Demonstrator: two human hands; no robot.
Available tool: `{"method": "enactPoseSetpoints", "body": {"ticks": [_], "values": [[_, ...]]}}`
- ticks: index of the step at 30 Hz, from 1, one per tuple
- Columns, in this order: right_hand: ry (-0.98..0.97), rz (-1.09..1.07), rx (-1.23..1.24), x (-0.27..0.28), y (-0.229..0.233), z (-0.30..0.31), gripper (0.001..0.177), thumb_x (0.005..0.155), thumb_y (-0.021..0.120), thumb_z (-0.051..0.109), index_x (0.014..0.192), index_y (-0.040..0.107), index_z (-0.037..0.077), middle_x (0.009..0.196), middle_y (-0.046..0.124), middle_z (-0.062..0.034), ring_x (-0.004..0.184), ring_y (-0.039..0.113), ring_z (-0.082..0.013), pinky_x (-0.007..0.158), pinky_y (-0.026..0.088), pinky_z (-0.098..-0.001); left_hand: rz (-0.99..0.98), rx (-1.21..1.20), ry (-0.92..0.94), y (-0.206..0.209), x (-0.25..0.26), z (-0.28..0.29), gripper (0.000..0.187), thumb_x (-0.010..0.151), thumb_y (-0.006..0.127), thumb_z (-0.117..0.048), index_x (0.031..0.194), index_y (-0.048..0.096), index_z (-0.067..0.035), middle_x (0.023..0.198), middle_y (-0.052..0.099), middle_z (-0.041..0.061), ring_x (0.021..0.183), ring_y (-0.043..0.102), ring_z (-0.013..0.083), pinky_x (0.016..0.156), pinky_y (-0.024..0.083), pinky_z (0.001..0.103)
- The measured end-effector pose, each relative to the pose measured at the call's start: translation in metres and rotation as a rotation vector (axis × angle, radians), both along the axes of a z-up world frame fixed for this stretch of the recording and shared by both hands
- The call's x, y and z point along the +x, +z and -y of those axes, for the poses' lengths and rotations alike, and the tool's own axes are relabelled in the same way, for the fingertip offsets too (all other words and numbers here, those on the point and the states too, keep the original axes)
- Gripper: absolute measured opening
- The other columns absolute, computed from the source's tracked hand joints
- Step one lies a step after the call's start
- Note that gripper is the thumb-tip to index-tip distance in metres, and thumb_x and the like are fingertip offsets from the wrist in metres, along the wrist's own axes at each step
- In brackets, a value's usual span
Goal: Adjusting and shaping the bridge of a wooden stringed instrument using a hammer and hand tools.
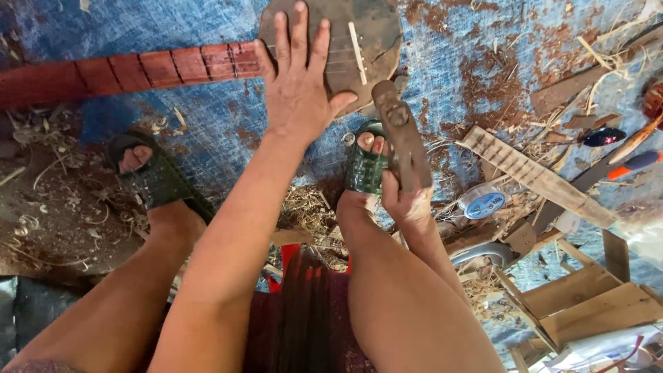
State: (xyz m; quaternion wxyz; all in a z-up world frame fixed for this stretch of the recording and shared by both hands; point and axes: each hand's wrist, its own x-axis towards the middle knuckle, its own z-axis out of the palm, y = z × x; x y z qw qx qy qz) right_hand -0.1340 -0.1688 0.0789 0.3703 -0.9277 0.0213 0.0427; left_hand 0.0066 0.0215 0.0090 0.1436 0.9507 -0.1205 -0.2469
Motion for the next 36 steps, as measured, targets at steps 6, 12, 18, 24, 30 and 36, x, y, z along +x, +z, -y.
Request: {"method": "enactPoseSetpoints", "body": {"ticks": [6,12,18,24,30,36], "values": [[-0.037,-0.234,-0.066,0.006,-0.061,-0.001,0.056,0.094,0.060,0.004,0.142,0.036,-0.014,0.070,0.067,-0.0181,0.047,0.064,-0.0281,0.037,0.054,-0.0386,-0.081,0.045,0.005,0.010,0.008,0.004,0.117,0.091,0.085,-0.071,0.170,0.018,-0.015,0.167,-0.002,0.015,0.151,-0.006,0.0400,0.122,0.003,0.068],[0.068,-0.089,-0.093,0.036,0.016,-0.013,0.055,0.100,0.051,0.006,0.154,0.041,0.006,0.145,0.055,-0.0230,0.064,0.057,-0.0237,0.048,0.044,-0.0352,-0.004,0.047,0.013,-0.003,0.003,0.003,0.121,0.087,0.086,-0.076,0.169,0.021,-0.016,0.168,0.000,0.014,0.153,-0.003,0.0392,0.122,0.006,0.068],[0.097,-0.131,0.089,0.066,0.030,-0.036,0.049,0.094,0.049,-0.011,0.142,0.051,-0.001,0.155,0.047,-0.0196,0.147,0.047,-0.0397,0.122,0.044,-0.0466,-0.045,0.039,0.026,0.003,0.005,0.004,0.122,0.087,0.090,-0.074,0.169,0.019,-0.017,0.167,-0.002,0.013,0.152,-0.005,0.0383,0.123,0.004,0.067],[0.046,-0.146,-0.163,0.035,0.010,-0.017,0.044,0.098,0.055,0.010,0.141,0.054,0.002,0.104,0.070,-0.0219,0.060,0.059,-0.0331,0.051,0.046,-0.0421,-0.006,0.033,0.021,0.002,0.003,0.003,0.118,0.090,0.085,-0.073,0.169,0.021,-0.014,0.167,-0.002,0.015,0.152,-0.006,0.0390,0.122,0.004,0.068],[0.126,-0.112,0.260,0.085,0.059,-0.051,0.052,0.102,0.038,0.012,0.150,0.042,-0.007,0.162,0.038,-0.0242,0.157,0.032,-0.0394,0.135,0.025,-0.0520,-0.003,-0.004,0.037,-0.002,0.002,0.003,0.120,0.087,0.091,-0.071,0.169,0.023,-0.016,0.167,-0.002,0.014,0.152,-0.005,0.0389,0.122,0.003,0.069],[0.117,-0.066,-0.031,0.049,0.009,-0.031,0.031,0.099,0.057,-0.004,0.130,0.056,-0.006,0.108,0.066,-0.0229,0.061,0.066,-0.0217,0.037,0.050,-0.0302,-0.029,0.033,0.011,-0.005,0.003,0.004,0.120,0.089,0.082,-0.074,0.170,0.018,-0.013,0.167,-0.006,0.015,0.151,-0.008,0.0401,0.121,0.003,0.069]]}}
